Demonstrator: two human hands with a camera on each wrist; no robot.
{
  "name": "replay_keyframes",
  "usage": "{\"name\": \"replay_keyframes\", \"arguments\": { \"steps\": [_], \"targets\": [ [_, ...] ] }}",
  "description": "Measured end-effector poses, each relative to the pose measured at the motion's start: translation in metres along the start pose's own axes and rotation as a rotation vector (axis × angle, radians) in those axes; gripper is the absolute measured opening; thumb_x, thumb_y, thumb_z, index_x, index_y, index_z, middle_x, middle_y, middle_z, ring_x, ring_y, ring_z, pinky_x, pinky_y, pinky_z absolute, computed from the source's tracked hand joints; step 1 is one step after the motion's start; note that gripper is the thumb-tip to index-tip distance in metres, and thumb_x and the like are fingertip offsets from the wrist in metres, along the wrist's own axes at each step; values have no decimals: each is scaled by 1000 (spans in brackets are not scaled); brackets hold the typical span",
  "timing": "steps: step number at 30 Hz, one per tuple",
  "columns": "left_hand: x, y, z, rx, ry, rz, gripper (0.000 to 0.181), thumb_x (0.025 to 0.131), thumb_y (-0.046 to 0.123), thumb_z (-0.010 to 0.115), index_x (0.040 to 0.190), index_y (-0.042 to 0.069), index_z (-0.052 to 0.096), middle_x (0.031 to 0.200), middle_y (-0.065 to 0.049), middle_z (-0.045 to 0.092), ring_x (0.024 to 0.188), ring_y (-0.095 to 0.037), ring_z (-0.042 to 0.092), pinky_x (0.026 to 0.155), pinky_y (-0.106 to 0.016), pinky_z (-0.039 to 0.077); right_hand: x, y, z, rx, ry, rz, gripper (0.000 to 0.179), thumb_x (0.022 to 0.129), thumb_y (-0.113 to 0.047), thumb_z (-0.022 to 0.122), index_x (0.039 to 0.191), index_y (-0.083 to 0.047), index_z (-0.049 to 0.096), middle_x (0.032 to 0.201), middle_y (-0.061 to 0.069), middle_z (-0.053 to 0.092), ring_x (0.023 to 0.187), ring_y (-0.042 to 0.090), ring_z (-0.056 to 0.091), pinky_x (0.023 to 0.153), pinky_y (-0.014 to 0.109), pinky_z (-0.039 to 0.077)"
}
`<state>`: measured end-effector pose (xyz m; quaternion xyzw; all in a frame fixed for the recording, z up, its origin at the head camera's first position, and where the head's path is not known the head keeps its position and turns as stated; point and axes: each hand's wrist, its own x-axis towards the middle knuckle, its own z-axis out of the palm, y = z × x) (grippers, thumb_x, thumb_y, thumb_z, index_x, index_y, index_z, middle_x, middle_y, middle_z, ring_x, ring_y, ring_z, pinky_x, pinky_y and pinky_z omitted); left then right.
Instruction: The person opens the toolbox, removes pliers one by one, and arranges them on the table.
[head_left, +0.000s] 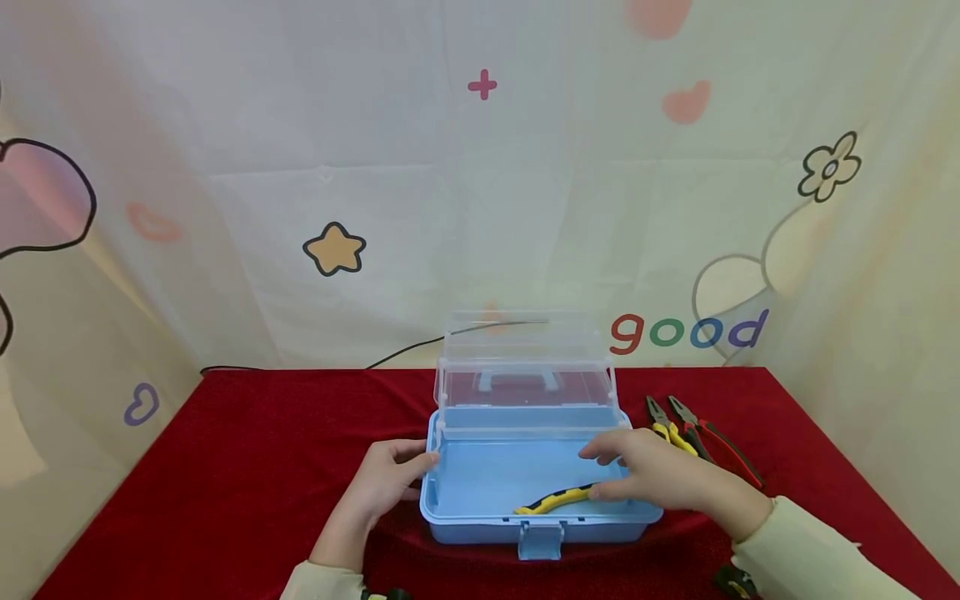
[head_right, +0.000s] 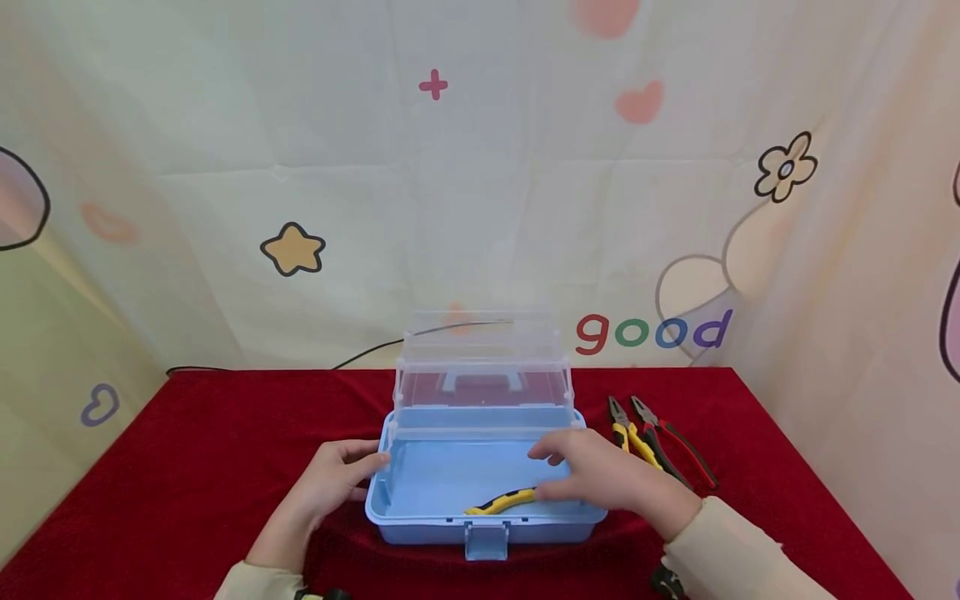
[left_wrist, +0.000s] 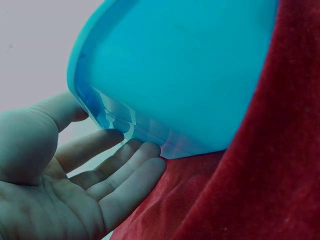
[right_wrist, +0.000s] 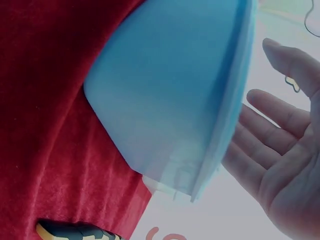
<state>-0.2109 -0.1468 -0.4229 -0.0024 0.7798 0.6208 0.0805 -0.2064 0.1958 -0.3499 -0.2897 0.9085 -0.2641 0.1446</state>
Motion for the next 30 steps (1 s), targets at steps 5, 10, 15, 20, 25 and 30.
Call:
{"name": "replay_keyframes", "arguments": {
  "steps": [5, 10, 15, 20, 25, 30],
  "targets": [
    [0, -1, 0, -2, -4, 8, 44, 90, 23, 64, 125, -3, 58, 116, -21, 65, 84, -23, 70, 70, -41, 59, 7, 1, 7, -37, -42, 15, 51, 81, -33, 73, 121, -5, 62, 118, 10, 64, 106, 29, 59, 85, 47, 54],
    [0, -1, 0, -8, -7, 12, 44, 90, 23, 64, 125, -3, 58, 115, -21, 65, 85, -22, 70, 70, -41, 59, 14, 1, 10, -62, -74, 42, 50, 79, -30, 76, 120, -7, 63, 118, 9, 64, 107, 28, 59, 88, 48, 53],
    [1, -1, -1, -14, -11, 16, 44, 90, 22, 64, 125, -4, 58, 115, -22, 65, 85, -22, 70, 71, -41, 59, 19, -1, 13, -62, -103, 68, 47, 78, -24, 77, 119, -7, 64, 117, 8, 64, 107, 28, 58, 89, 48, 52],
    [1, -1, -1, -8, -6, 17, 43, 90, 22, 64, 124, -4, 59, 114, -21, 65, 85, -22, 70, 70, -41, 59, 24, -3, 17, -101, -127, 74, 46, 77, -20, 78, 119, -8, 64, 118, 7, 64, 106, 26, 60, 89, 46, 53],
    [1, -1, 0, -19, -6, 16, 42, 89, 20, 64, 123, -5, 59, 113, -22, 66, 85, -23, 70, 70, -41, 59, 27, -4, 20, -142, -148, 66, 44, 78, -18, 76, 119, -8, 64, 120, 6, 64, 109, 25, 59, 91, 45, 52],
    [2, -2, 0, -32, -6, 12, 42, 89, 19, 64, 123, -6, 59, 111, -23, 66, 84, -22, 69, 70, -40, 59, 29, -5, 23, -183, -161, 47, 42, 78, -16, 77, 118, -8, 65, 119, 5, 64, 110, 24, 59, 94, 45, 50]
  ]
}}
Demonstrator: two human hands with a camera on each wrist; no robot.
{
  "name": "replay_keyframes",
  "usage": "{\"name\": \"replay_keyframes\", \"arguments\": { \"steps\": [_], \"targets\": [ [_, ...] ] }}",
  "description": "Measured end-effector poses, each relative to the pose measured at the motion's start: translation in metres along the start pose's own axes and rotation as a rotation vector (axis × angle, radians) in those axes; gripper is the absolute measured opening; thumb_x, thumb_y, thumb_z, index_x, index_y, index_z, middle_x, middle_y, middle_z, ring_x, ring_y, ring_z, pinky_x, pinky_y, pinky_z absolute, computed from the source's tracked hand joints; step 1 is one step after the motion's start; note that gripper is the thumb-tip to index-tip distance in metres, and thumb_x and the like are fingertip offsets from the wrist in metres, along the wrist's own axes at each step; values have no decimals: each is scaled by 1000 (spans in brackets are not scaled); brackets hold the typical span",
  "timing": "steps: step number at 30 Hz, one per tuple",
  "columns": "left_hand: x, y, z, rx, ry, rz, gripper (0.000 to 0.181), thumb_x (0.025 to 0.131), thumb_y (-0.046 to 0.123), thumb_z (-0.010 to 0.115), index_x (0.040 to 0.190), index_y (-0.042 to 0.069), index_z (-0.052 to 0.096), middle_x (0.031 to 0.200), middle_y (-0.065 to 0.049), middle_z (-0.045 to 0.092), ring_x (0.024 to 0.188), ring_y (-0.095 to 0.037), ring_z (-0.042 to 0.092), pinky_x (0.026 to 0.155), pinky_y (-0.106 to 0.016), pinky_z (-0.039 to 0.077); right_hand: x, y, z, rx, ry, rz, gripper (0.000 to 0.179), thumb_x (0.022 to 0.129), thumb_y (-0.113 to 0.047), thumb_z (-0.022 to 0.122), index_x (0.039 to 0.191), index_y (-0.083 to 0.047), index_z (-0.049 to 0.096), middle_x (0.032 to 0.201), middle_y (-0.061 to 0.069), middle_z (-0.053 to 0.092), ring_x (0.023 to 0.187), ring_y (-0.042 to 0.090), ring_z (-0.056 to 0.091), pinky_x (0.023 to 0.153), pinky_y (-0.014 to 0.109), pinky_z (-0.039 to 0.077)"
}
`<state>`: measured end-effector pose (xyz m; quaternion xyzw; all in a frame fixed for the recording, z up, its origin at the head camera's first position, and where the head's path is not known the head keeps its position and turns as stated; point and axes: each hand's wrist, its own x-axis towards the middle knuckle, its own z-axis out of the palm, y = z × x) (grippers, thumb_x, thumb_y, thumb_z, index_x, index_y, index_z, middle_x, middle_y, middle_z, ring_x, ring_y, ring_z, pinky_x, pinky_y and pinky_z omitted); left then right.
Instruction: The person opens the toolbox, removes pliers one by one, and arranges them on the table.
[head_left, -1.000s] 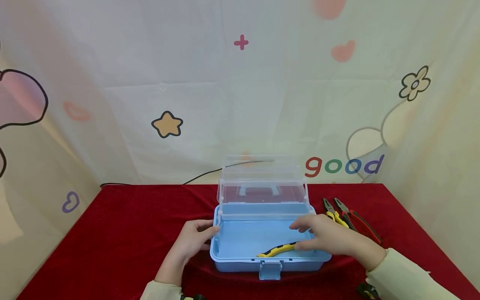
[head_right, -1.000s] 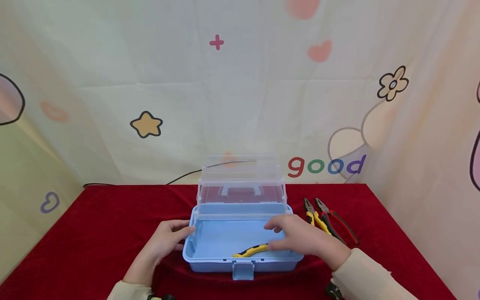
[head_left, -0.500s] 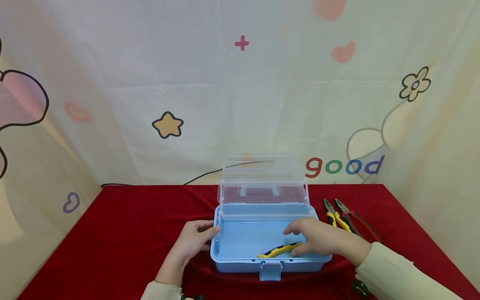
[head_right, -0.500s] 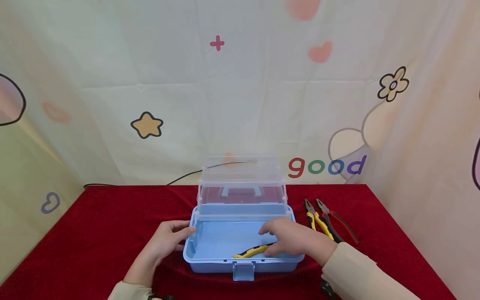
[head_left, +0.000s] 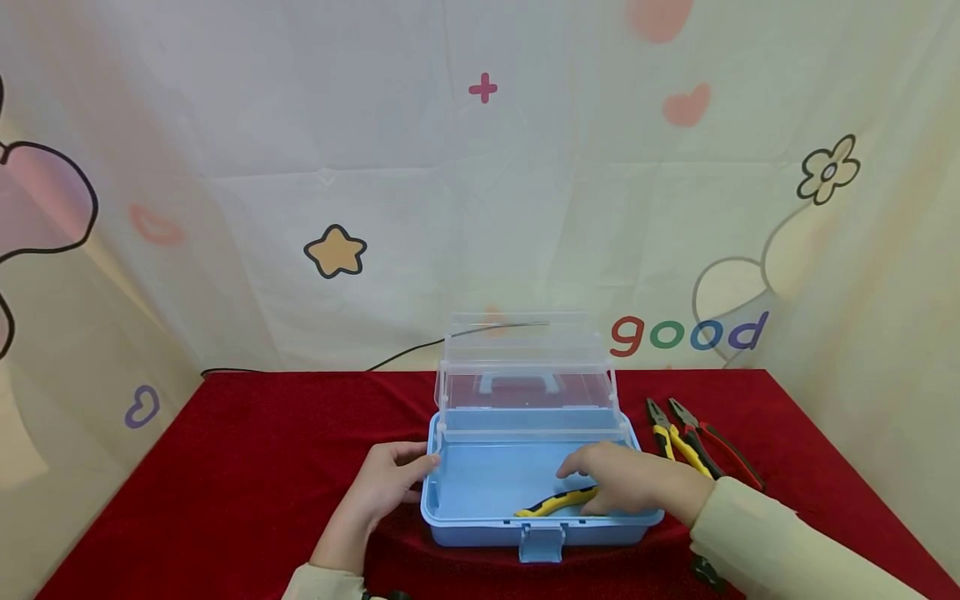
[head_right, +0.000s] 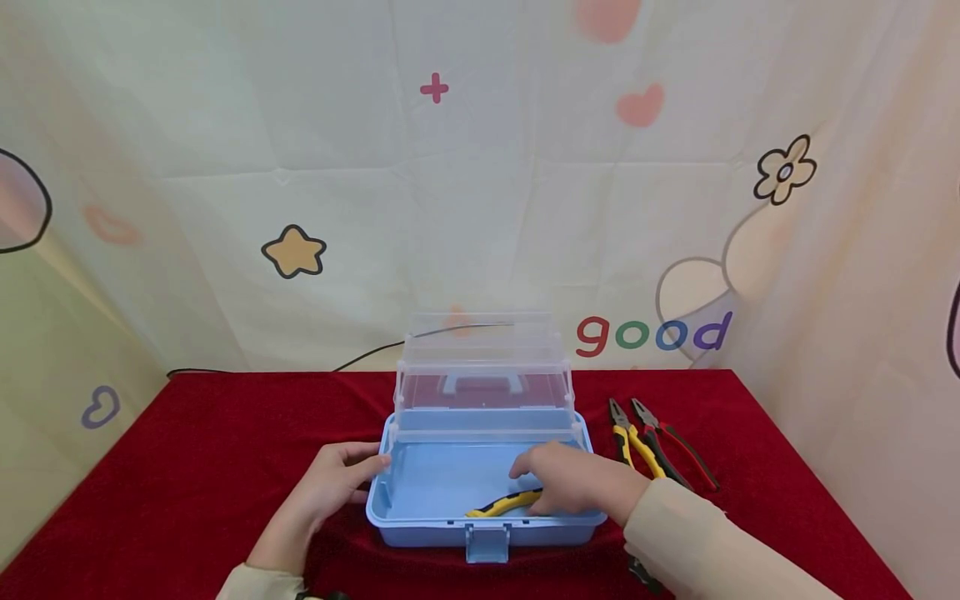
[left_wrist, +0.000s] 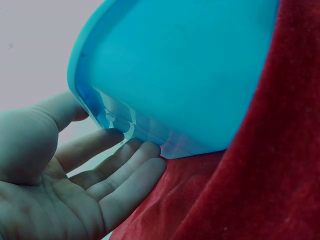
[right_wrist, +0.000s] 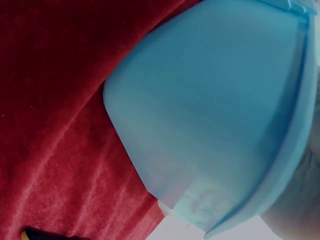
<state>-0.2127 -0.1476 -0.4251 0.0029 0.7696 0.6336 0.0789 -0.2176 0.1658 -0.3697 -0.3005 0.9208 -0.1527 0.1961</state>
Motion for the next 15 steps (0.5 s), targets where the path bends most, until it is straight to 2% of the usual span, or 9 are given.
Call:
{"name": "replay_keyframes", "arguments": {
  "steps": [9, 15],
  "targets": [
    [0, 1, 0, 6, -5, -3, 43, 89, 21, 64, 124, -4, 59, 112, -22, 66, 84, -22, 69, 71, -41, 59, 9, 1, 9, -40, -50, 59, 41, 78, -12, 76, 117, -12, 67, 115, -2, 66, 107, 16, 57, 97, 40, 49],
    [0, 0, 0, -1, -4, -2, 43, 90, 21, 64, 124, -4, 59, 113, -23, 65, 86, -23, 69, 71, -41, 59, 12, 4, 10, -46, -68, 37, 36, 79, -12, 75, 114, -10, 69, 108, -3, 69, 99, 11, 60, 92, 36, 52]
  ]
}}
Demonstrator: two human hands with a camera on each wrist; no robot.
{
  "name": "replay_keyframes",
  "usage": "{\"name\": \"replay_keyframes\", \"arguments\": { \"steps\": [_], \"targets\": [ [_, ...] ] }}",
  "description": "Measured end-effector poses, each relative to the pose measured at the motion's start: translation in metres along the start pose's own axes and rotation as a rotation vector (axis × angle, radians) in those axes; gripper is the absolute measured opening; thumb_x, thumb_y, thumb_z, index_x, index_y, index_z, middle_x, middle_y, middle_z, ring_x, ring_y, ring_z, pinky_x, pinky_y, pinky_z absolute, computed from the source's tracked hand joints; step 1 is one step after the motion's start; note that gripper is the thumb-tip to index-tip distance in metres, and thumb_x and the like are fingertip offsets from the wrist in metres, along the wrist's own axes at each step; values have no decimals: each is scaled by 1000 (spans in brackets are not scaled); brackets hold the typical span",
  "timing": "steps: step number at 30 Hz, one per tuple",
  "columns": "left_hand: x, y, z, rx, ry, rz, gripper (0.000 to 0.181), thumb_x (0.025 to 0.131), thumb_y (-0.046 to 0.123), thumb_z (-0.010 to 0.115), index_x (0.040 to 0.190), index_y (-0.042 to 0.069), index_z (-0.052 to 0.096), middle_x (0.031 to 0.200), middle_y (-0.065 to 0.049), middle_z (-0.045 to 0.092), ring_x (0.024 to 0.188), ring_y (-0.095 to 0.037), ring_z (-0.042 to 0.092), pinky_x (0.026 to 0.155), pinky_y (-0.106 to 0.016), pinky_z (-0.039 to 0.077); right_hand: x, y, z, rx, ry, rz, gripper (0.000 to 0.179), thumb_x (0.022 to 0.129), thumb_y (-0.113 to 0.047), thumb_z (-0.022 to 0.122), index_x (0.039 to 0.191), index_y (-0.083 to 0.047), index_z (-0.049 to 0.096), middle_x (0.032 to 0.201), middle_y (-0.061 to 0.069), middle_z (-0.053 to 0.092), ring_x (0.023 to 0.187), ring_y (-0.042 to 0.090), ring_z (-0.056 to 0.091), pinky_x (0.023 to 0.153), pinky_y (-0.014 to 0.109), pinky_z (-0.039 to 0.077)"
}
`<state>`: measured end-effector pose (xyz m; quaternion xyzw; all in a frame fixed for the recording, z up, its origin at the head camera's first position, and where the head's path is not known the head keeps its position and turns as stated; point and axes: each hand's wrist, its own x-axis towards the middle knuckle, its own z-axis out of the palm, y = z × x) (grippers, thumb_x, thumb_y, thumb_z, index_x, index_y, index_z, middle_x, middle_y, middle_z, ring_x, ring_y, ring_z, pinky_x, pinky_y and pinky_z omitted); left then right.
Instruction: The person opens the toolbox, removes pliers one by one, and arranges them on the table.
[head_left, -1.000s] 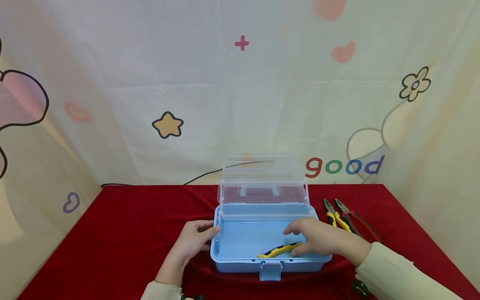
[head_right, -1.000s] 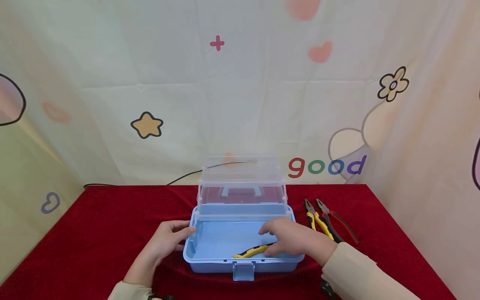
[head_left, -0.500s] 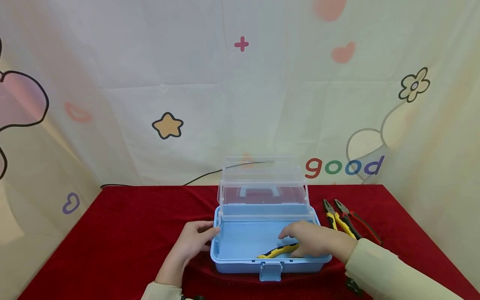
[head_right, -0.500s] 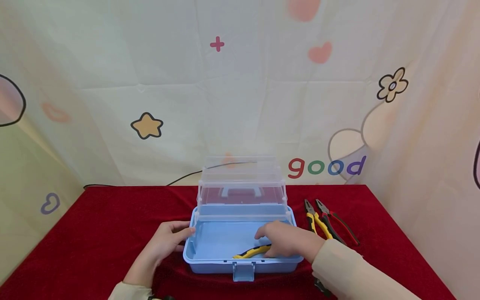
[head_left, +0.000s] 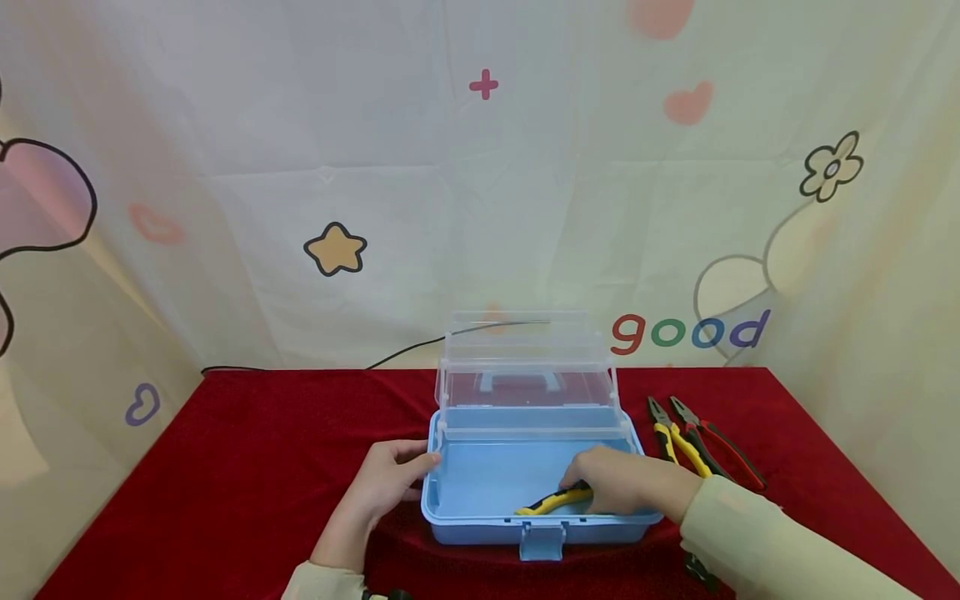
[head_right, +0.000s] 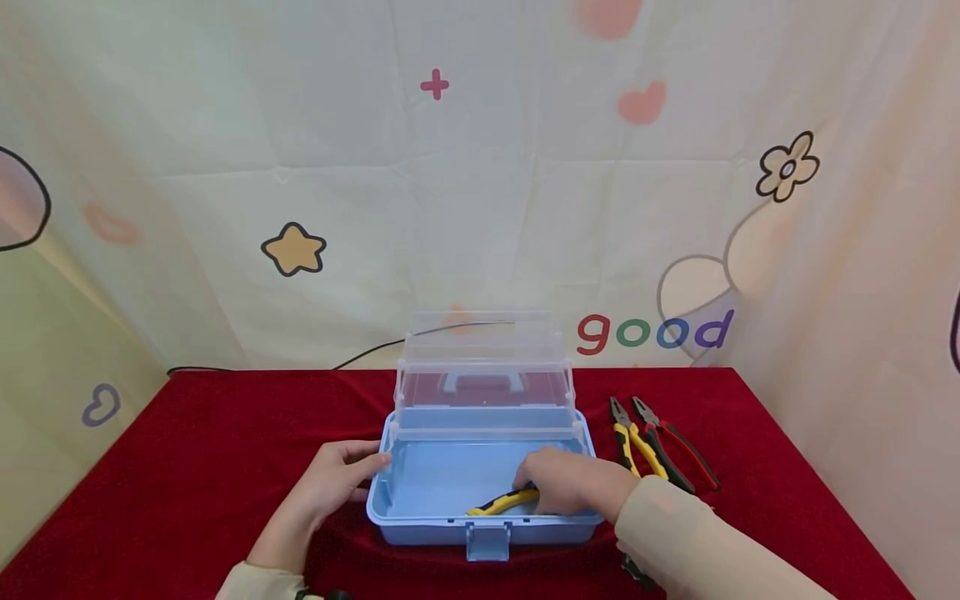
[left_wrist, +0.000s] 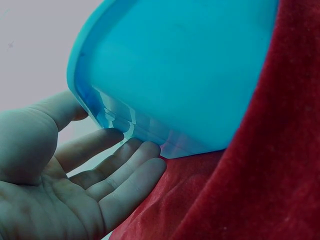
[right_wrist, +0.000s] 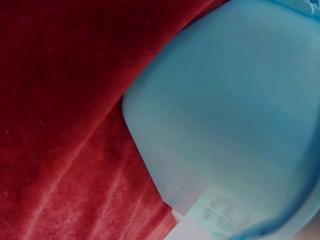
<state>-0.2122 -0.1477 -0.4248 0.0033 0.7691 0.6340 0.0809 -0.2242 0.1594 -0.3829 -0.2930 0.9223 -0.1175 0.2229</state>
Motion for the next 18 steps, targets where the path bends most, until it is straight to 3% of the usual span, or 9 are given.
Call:
{"name": "replay_keyframes", "arguments": {
  "steps": [6, 10, 14, 18],
  "targets": [
    [0, -1, 0, 12, 15, -3, 42, 89, 22, 64, 123, -4, 60, 114, -21, 65, 84, -23, 69, 71, -41, 59, 2, 2, 1, -26, 6, -31, 33, 80, -14, 74, 113, -10, 70, 104, -4, 70, 93, 8, 60, 89, 33, 53],
    [0, -1, 0, 13, 17, -3, 42, 89, 22, 64, 123, -4, 60, 114, -21, 66, 84, -23, 69, 71, -41, 59, 5, 3, 3, -63, 28, -50, 29, 81, -19, 74, 108, -10, 72, 95, -7, 69, 80, 5, 55, 78, 26, 52],
    [0, -1, 0, 8, 10, 2, 43, 89, 21, 64, 123, -5, 59, 113, -22, 65, 84, -23, 70, 70, -41, 59, 8, 3, 3, -73, 44, -29, 30, 80, -24, 75, 107, -10, 71, 88, -9, 67, 73, 5, 51, 71, 25, 49],
    [1, -1, 0, 6, 4, 5, 44, 89, 21, 64, 123, -6, 58, 113, -23, 65, 85, -23, 69, 70, -41, 59, 10, 3, 4, -87, 61, 16, 36, 79, -29, 75, 110, -10, 70, 88, -9, 66, 74, 6, 50, 72, 26, 49]
  ]
}}
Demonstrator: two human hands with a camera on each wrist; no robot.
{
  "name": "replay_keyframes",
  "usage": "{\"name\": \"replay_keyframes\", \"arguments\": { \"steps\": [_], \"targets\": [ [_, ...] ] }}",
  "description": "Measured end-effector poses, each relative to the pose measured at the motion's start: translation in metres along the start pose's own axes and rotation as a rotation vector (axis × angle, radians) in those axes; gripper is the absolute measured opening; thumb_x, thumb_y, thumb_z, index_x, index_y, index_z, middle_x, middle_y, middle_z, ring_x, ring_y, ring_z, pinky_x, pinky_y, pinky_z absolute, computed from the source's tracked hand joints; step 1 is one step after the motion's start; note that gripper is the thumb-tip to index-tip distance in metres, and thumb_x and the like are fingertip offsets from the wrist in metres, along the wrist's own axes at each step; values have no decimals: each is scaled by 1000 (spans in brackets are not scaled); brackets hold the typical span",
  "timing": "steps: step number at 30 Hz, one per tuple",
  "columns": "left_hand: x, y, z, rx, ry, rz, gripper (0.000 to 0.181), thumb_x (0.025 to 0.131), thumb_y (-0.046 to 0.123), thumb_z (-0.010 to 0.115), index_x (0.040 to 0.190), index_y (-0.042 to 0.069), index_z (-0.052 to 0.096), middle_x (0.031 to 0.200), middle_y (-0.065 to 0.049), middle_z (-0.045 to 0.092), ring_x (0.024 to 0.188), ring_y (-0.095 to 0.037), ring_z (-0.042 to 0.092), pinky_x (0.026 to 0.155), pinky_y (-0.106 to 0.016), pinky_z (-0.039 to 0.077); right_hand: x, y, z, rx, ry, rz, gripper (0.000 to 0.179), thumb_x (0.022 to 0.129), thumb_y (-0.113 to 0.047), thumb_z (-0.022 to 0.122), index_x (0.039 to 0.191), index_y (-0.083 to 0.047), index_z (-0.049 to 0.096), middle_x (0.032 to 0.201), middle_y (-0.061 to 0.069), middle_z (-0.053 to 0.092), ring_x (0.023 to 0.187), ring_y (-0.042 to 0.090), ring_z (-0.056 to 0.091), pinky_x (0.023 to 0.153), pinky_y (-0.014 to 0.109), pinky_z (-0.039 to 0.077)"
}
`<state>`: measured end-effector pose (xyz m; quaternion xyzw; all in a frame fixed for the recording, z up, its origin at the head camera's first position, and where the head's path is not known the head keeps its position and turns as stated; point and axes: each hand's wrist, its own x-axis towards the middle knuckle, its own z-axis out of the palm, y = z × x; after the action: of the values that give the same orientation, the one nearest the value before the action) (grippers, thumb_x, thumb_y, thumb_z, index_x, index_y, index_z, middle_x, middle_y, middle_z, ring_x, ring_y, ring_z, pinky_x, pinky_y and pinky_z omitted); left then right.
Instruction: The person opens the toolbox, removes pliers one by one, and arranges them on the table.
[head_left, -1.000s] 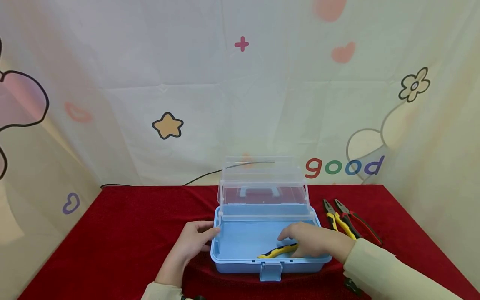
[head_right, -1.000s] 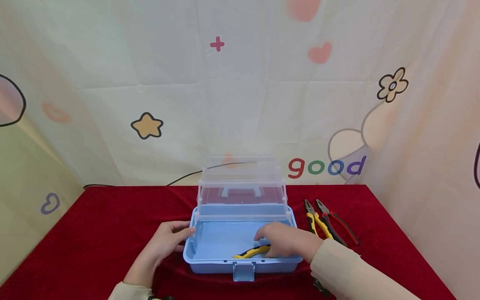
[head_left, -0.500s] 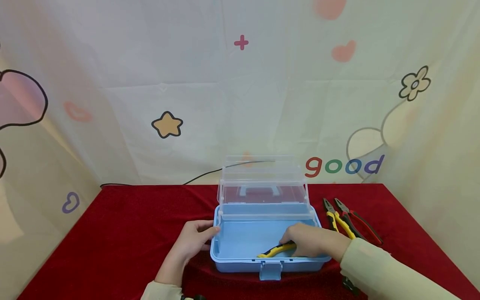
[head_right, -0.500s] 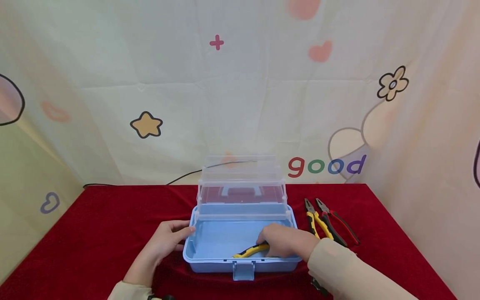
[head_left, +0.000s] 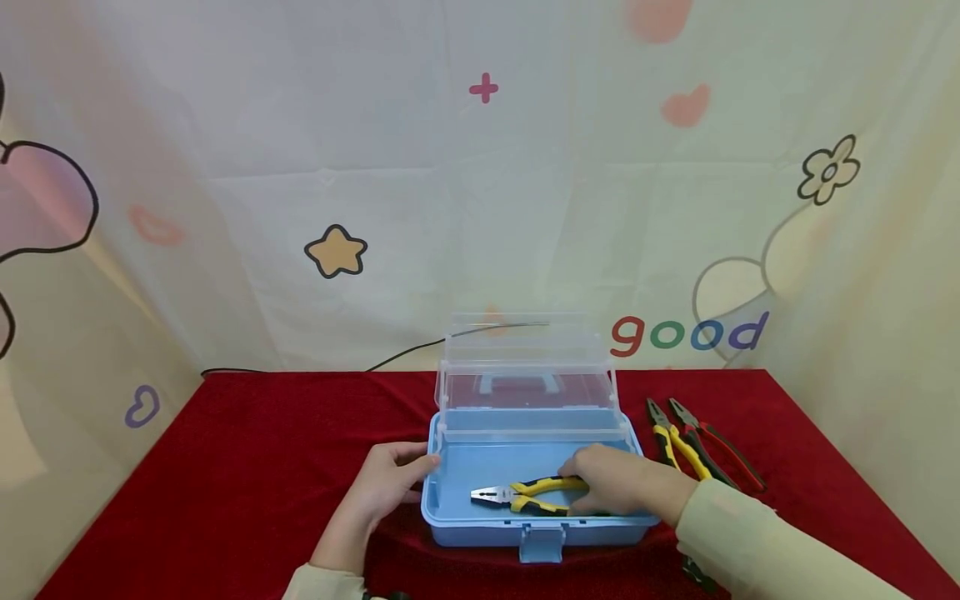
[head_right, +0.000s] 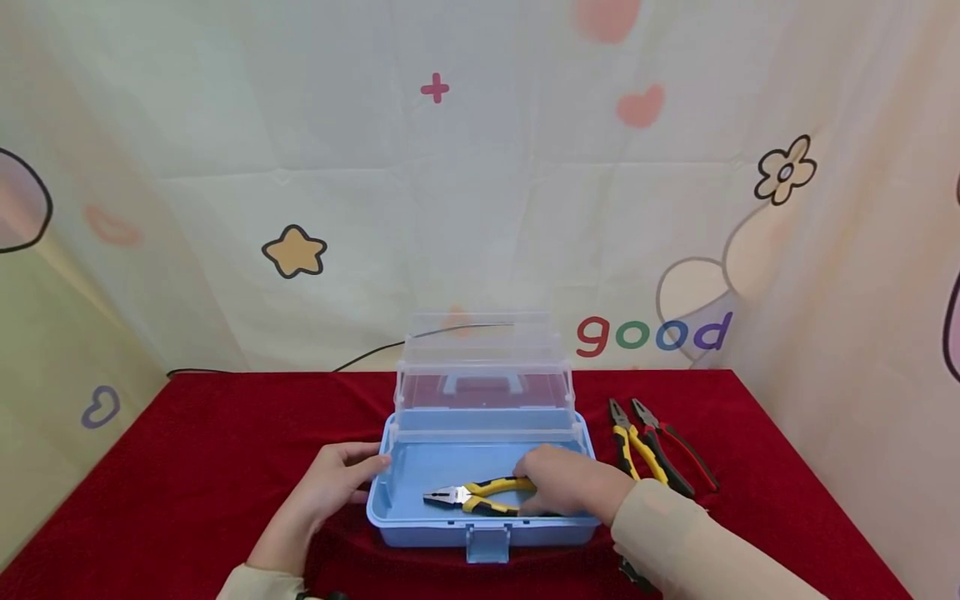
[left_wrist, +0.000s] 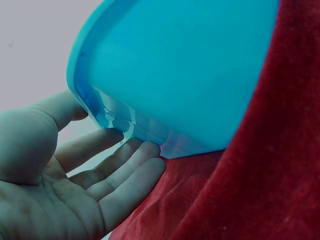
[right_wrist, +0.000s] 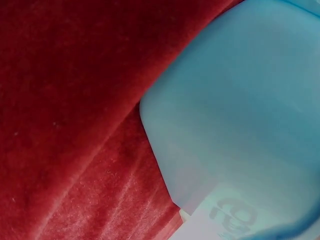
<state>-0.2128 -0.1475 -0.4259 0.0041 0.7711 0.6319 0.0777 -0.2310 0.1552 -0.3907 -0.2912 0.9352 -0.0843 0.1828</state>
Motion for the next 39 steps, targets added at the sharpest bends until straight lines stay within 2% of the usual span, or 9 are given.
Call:
{"name": "replay_keyframes", "arguments": {
  "steps": [7, 14, 23, 39],
  "targets": [
    [0, 0, -1, 1, 1, -2, 42, 89, 20, 64, 123, -5, 59, 112, -23, 66, 84, -22, 69, 70, -40, 59, 1, -3, 6, -74, 28, 40, 46, 74, -24, 81, 115, -9, 68, 101, -3, 64, 89, 9, 55, 88, 33, 52],
    [-2, 1, 0, 1, 3, 5, 42, 89, 20, 64, 123, -5, 59, 111, -23, 66, 85, -23, 69, 70, -40, 59, 3, -5, 4, -80, 17, 63, 40, 72, -28, 82, 107, -12, 70, 92, -7, 60, 82, 7, 52, 85, 32, 51],
    [-1, 1, -1, 10, -4, 8, 43, 90, 22, 64, 124, -4, 59, 113, -22, 66, 87, -23, 69, 71, -41, 59, 2, -4, 2, -54, 17, 84, 43, 71, -30, 82, 107, -13, 69, 91, -9, 62, 81, 8, 51, 86, 32, 51],
    [0, -1, -1, 15, -10, 13, 45, 89, 23, 64, 124, -4, 59, 114, -21, 66, 89, -24, 69, 71, -41, 59, -5, 6, -4, 41, 59, 4, 51, 71, -32, 81, 115, -10, 66, 104, -6, 66, 87, 9, 53, 87, 36, 51]
  ]
}}
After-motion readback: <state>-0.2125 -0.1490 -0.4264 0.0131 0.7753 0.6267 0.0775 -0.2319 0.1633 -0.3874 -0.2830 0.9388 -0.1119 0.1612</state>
